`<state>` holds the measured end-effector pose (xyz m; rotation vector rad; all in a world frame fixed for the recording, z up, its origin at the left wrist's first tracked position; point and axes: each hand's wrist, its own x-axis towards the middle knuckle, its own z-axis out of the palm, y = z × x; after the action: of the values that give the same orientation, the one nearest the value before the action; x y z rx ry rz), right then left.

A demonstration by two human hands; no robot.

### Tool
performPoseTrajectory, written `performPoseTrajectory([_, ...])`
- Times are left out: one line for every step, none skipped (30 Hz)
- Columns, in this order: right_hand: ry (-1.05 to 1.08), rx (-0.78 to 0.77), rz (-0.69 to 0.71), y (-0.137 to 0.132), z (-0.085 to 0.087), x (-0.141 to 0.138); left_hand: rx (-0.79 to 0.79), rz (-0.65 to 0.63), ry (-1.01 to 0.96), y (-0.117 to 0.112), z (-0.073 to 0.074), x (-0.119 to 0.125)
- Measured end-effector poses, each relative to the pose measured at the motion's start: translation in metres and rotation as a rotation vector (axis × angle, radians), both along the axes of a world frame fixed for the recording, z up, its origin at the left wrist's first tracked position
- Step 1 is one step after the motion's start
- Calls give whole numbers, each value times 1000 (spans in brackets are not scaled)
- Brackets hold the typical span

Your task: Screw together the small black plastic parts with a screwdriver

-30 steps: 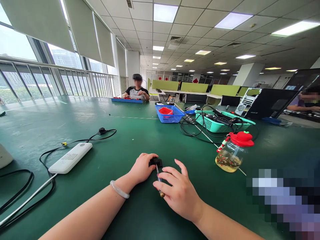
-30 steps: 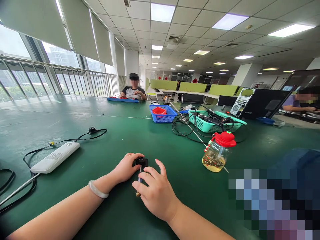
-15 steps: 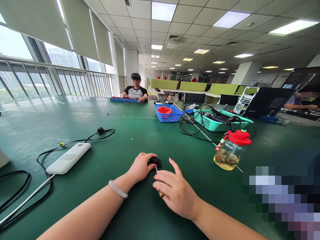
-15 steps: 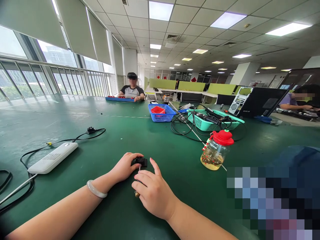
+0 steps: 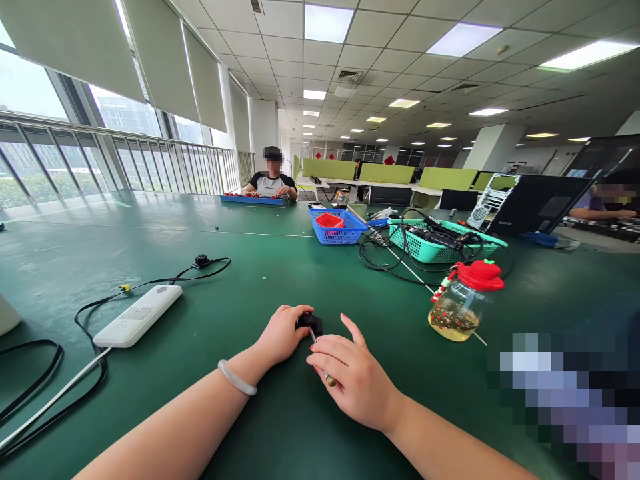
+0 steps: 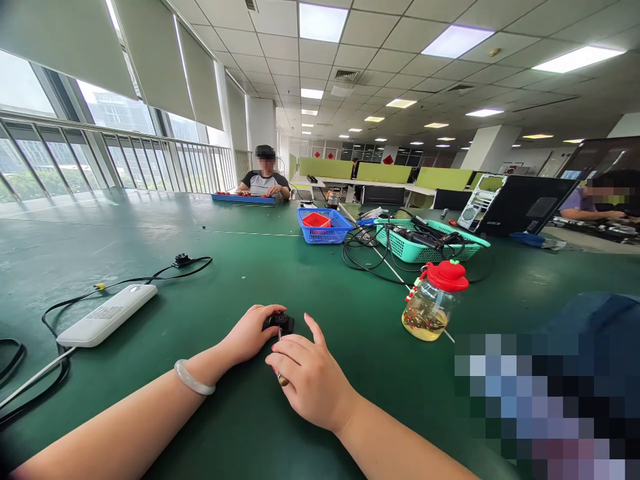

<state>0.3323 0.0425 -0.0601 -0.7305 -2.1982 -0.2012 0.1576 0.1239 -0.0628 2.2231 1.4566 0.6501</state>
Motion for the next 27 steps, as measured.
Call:
performPoseTrajectory([5,2,-3,0,1,0,-5,1,1,0,0,0])
performPoseTrajectory([12,5,-5,0,1,0,-10,2,2,0,0,0])
performPoseTrajectory([21,11,-6,0,2,1,-14,3,4,0,0,0])
performPoseTrajectory([29,18,-8,1,2,1,-16,4,6,0,1,0])
performPoseTrajectory([36,26,-9,1,2,1,-17,5,7,0,1,0])
performPoseTrajectory([39,33,-11,1,3,1,-17,5,7,0,1,0])
performPoseTrajectory([40,38,-12,0,2,1,-16,6,5,0,1,0])
performPoseTrajectory([39,40,-15,0,2,1,-17,5,3,0,1,0])
performPoseTrajectory([38,42,-17,0,2,1,-17,5,0,0,1,0])
performPoseTrajectory([35,44,-20,0,2,1,-16,5,-4,0,1,0])
performPoseTrajectory([35,47,-25,0,1,1,-15,4,-9,0,1,0])
performPoseTrajectory([35,51,-30,0,1,1,-15,5,-14,-1,1,0])
performPoseTrajectory([36,56,-37,0,1,1,-15,5,-18,-1,1,0])
performPoseTrajectory([37,61,-43,0,0,1,-16,6,-22,-1,2,0])
performPoseTrajectory([39,66,-49,0,0,1,-18,6,-23,-1,2,0])
performPoseTrajectory([41,70,-52,-1,1,1,-20,7,-23,-1,2,0])
performPoseTrajectory([43,72,-54,-1,1,1,-22,8,-23,-1,3,0])
performPoseTrajectory([44,75,-54,-1,1,1,-23,7,-23,-1,3,0])
performPoseTrajectory([44,77,-55,-1,1,1,-23,7,-24,-1,2,0])
performPoseTrajectory([44,78,-55,-1,1,2,-23,5,-27,-1,2,0])
performPoseTrajectory([43,79,-56,0,1,2,-23,3,-28,-1,2,0])
performPoseTrajectory([44,83,-60,0,1,2,-22,3,-26,-1,2,0])
performPoseTrajectory([45,87,-64,1,1,3,-20,3,-20,0,1,0])
performPoseTrajectory([45,90,-71,1,0,3,-16,5,-12,0,1,0])
performPoseTrajectory([44,91,-79,2,0,3,-12,5,-2,0,1,0])
performPoseTrajectory([43,91,-89,3,0,3,-9,5,6,0,1,0])
performPoseTrajectory([41,89,-98,3,0,3,-7,3,11,0,1,0])
